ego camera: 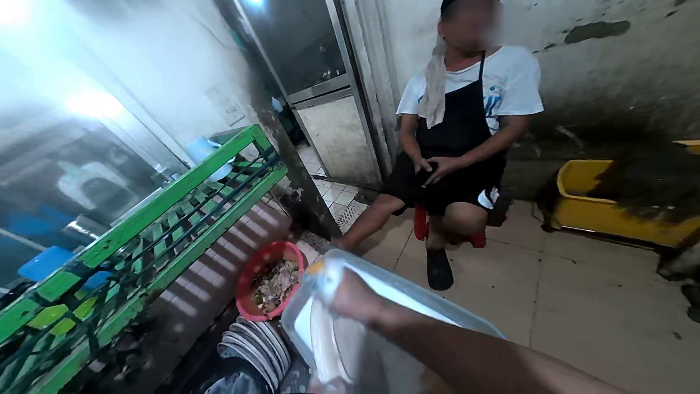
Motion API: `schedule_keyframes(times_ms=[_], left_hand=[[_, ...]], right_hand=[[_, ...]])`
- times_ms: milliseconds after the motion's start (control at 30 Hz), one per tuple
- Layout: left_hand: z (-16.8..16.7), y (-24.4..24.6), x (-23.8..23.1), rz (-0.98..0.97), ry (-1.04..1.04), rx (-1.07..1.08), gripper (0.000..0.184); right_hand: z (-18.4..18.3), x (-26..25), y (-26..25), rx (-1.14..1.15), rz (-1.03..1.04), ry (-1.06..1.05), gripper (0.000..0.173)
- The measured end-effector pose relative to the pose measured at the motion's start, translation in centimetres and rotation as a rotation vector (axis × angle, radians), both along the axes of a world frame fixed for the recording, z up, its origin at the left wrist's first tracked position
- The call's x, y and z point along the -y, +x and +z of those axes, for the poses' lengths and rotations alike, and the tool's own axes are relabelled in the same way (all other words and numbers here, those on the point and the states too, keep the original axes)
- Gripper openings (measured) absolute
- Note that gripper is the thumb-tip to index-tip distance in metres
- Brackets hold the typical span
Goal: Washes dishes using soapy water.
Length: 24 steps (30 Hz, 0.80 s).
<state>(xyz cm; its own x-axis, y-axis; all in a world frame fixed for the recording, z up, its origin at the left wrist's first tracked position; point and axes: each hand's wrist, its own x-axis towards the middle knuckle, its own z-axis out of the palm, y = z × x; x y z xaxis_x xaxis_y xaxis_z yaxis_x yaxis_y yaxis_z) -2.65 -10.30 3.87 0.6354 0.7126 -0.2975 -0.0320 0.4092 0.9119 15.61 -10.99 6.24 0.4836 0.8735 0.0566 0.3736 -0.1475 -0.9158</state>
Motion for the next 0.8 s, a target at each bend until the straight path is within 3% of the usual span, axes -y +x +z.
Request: schedule_keyframes(times_ms=[67,133,200,267,367,433,500,533,600,667,733,800], left_hand=[[1.2,0.3,-1.0,0.028,0.020,-0.001,0.031],[1.4,0.5,-1.2,0.095,0.120,0.048,0.034],[0.9,0.9,-0.8,0.178,0.186,0.028,0.037],[0.1,0.7,-0.7,0.154,0.203,0.033,0.035],[0.1,-0.7,-2.4,-0.043,0.077,0.133,0.023],[0.7,-1.5,-3.4,-0.136,0.081,0.178,0.022],[1.7,-1.6,-3.2,-0.065,0.094,0.161,0.032],[2.1,-1.6,-3.0,-0.015,0.086,0.155,0.035],[2.3,-1.7,-2.8,0.081,0.052,0.191,0.036],[1.8,-1.6,-2.9,0.159,-0.001,0.215,0.033],[1.2,-1.1,-2.8,0.233,-0.037,0.205,0.031],[0.6,-1.1,-2.8,0.241,-0.031,0.206,0.033]], right_hand=[[1.3,1.2,-3.6,0.199,0.166,0.151,0.038],[0.6,0.7,-4.8,0.198,0.132,0.330,0.039],[-0.1,-0.2,-3.7,-0.059,-0.019,0.237,0.050],[0.0,-0.3,-2.1,-0.120,-0.077,0.067,0.058],[1.2,1.7,-3.3,0.244,0.161,0.046,0.044],[0.3,1.5,-5.1,0.478,0.211,0.300,0.039],[-1.0,0.6,-4.8,0.352,0.124,0.411,0.038],[-1.9,0.2,-4.0,0.238,0.037,0.367,0.039],[-2.4,-0.2,-1.8,-0.027,-0.102,0.103,0.049],[-3.3,-0.5,-1.9,-0.038,-0.168,-0.023,0.053],[-5.8,-0.6,-5.7,0.183,-0.212,0.226,0.049],[-7.2,-1.1,-8.3,0.234,-0.146,0.532,0.047]])
